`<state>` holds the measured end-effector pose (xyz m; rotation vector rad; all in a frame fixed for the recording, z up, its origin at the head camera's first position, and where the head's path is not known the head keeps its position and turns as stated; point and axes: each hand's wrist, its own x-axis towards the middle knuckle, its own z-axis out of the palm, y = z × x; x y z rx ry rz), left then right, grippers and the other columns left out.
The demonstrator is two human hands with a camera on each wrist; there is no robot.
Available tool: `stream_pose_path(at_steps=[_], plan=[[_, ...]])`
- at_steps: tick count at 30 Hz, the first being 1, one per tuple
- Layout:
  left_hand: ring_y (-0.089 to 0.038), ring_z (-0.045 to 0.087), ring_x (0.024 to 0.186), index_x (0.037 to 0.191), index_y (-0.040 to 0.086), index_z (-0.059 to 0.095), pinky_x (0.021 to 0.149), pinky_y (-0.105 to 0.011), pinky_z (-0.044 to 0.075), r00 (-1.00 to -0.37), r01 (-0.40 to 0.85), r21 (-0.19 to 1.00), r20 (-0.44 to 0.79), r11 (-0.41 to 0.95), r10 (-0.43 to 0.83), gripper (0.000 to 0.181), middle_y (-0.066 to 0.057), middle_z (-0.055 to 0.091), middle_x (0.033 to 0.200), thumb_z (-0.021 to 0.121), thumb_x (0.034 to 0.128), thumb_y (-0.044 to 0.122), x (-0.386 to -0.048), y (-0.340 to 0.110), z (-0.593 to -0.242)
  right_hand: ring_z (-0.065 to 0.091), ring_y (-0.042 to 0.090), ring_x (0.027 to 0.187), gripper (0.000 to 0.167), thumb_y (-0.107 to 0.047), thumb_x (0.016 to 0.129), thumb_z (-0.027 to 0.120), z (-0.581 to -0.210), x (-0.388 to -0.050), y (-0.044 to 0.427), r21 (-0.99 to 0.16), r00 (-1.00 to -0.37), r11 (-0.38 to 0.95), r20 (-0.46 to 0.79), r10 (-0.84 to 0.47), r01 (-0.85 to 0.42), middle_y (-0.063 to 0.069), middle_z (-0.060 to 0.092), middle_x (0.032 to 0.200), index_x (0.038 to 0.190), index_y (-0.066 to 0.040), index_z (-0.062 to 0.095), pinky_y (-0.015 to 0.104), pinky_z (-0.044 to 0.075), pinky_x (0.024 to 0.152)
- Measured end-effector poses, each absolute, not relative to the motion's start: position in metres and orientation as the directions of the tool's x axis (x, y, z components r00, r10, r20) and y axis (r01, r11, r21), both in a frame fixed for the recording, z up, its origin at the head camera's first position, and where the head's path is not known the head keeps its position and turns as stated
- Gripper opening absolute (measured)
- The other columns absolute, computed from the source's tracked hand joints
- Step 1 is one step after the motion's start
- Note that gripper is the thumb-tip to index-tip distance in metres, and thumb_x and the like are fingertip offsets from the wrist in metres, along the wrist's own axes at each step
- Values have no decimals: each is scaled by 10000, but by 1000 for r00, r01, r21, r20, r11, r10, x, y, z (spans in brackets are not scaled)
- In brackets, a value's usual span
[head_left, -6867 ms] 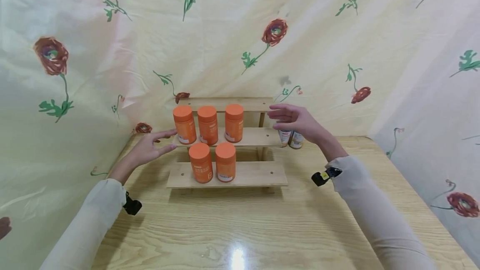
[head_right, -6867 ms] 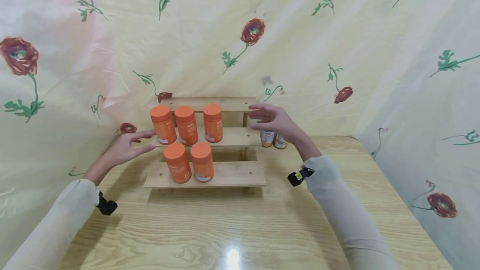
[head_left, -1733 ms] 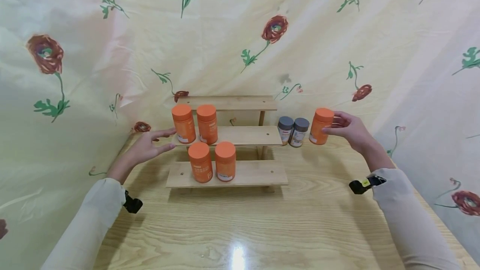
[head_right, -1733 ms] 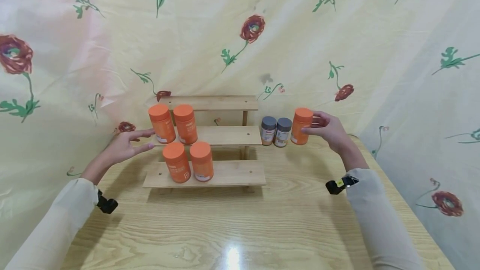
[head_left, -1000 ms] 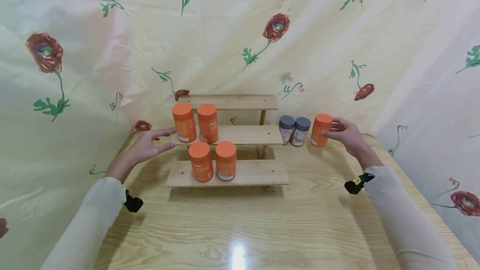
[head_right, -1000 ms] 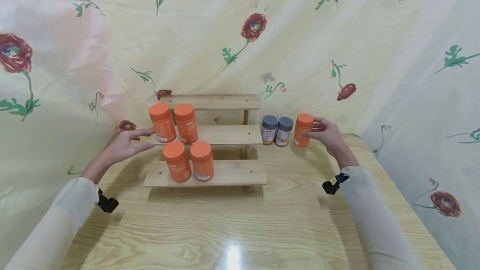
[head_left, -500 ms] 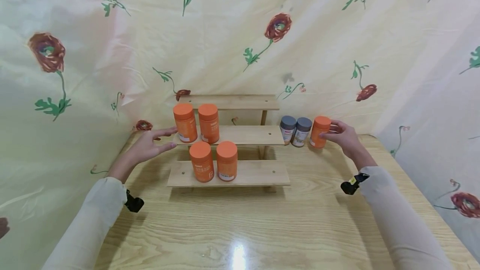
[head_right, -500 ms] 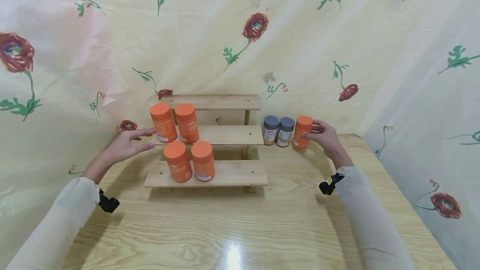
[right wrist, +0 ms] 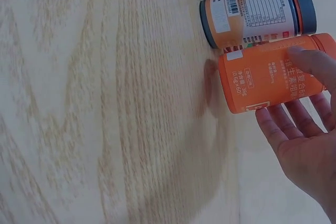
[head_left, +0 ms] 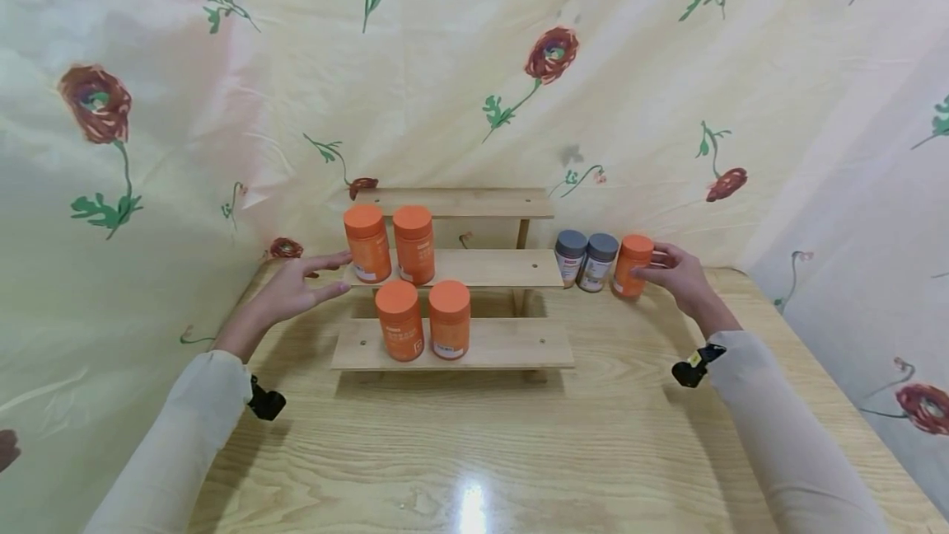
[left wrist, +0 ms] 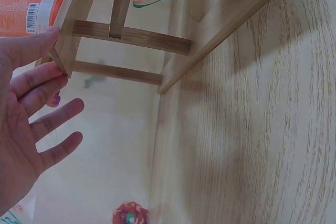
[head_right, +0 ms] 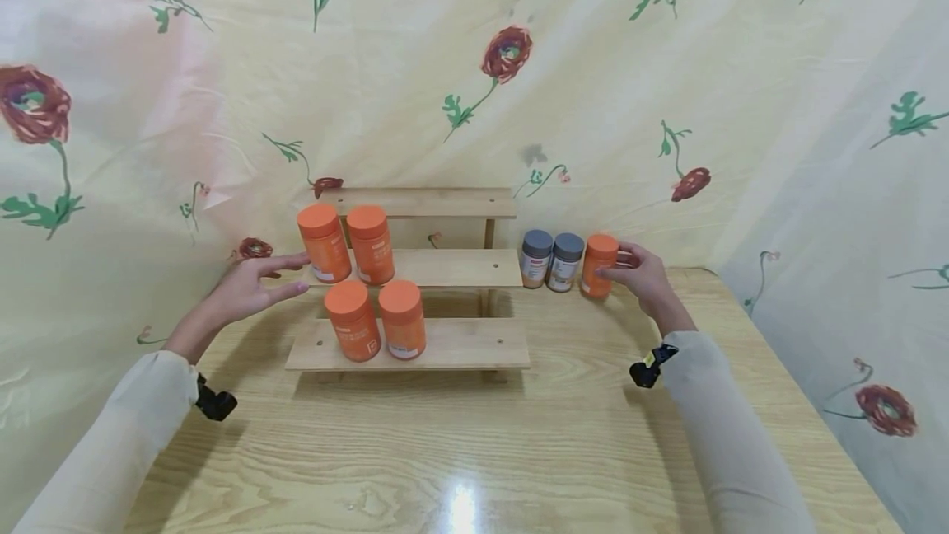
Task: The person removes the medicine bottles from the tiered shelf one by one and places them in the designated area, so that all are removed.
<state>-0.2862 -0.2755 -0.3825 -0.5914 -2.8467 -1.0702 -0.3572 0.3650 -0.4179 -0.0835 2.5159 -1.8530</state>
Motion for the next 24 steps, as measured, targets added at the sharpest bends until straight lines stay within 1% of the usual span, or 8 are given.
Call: stream_pose_path(at_steps=[6, 10, 12, 15, 17, 19, 22, 24], plan=[[-422, 505, 1370, 1483, 76, 532, 1080, -644, 417, -931, 351, 629, 159, 694, 327, 585, -145, 497, 1550, 692, 977, 322, -287, -276, -383, 610, -119, 944, 729, -107, 914, 770, -423, -362, 366, -941, -999, 337, 4, -50, -20, -231, 585, 1061, 1523, -21, 378, 104, 533, 831], [-417, 506, 1371, 1488, 83, 528, 1082, -647, 414, -930, 354, 623, 158, 698, 331, 578, -141, 500, 1549, 689, 980, 308, -287, -276, -384, 601, -112, 962, 744, -159, 917, 776, -424, -361, 365, -931, -999, 364, -7, -46, -10, -213, 563, 1096, 1532, -39, 374, 125, 537, 857], [-413, 507, 1369, 1490, 87, 525, 1079, -650, 415, -931, 352, 621, 155, 700, 330, 575, -138, 504, 1548, 687, 981, 299, -286, -276, -383, 599, -107, 975, 739, -187, 919, 776, -424, -360, 364, -929, -999, 371, -13, -47, -5, -207, 554, 1115, 1529, -54, 381, 154, 542, 892], [-410, 510, 1365, 1490, 90, 527, 1072, -655, 421, -933, 347, 620, 152, 704, 326, 572, -135, 509, 1544, 688, 981, 296, -287, -276, -383, 593, -100, 991, 744, -240, 921, 777, -424, -360, 364, -924, -999, 381, -27, -46, 8, -195, 537, 1153, 1528, -77, 380, 227, 545, 971], [-408, 513, 1362, 1490, 93, 529, 1067, -657, 425, -934, 344, 619, 151, 706, 322, 574, -133, 513, 1542, 689, 980, 302, -287, -276, -383, 587, -92, 1004, 762, -261, 920, 777, -424, -360, 363, -924, -998, 381, -35, -46, 15, -180, 526, 1181, 1537, -78, 368, 288, 533, 1031], [-406, 513, 1362, 1491, 96, 527, 1066, -659, 426, -936, 341, 618, 150, 708, 320, 577, -130, 513, 1542, 689, 980, 311, -287, -276, -383, 576, -87, 1013, 778, -273, 919, 777, -425, -360, 362, -925, -998, 380, -40, -42, 21, -170, 517, 1200, 1545, -79, 359, 314, 521, 1059], [-407, 509, 1366, 1494, 99, 524, 1067, -663, 423, -937, 335, 619, 145, 710, 317, 584, -129, 506, 1548, 687, 980, 323, -286, -276, -383, 565, -84, 1022, 764, -259, 919, 778, -425, -361, 361, -930, -998, 366, -42, -39, 24, -175, 516, 1197, 1538, -87, 363, 290, 527, 1045], [-409, 504, 1370, 1495, 100, 523, 1072, -667, 417, -939, 331, 623, 140, 708, 315, 588, -129, 502, 1552, 687, 979, 329, -286, -276, -383, 566, -88, 1019, 734, -236, 920, 778, -426, -361, 360, -935, -999, 354, -36, -37, 21, -192, 526, 1175, 1521, -97, 382, 234, 541, 992]])
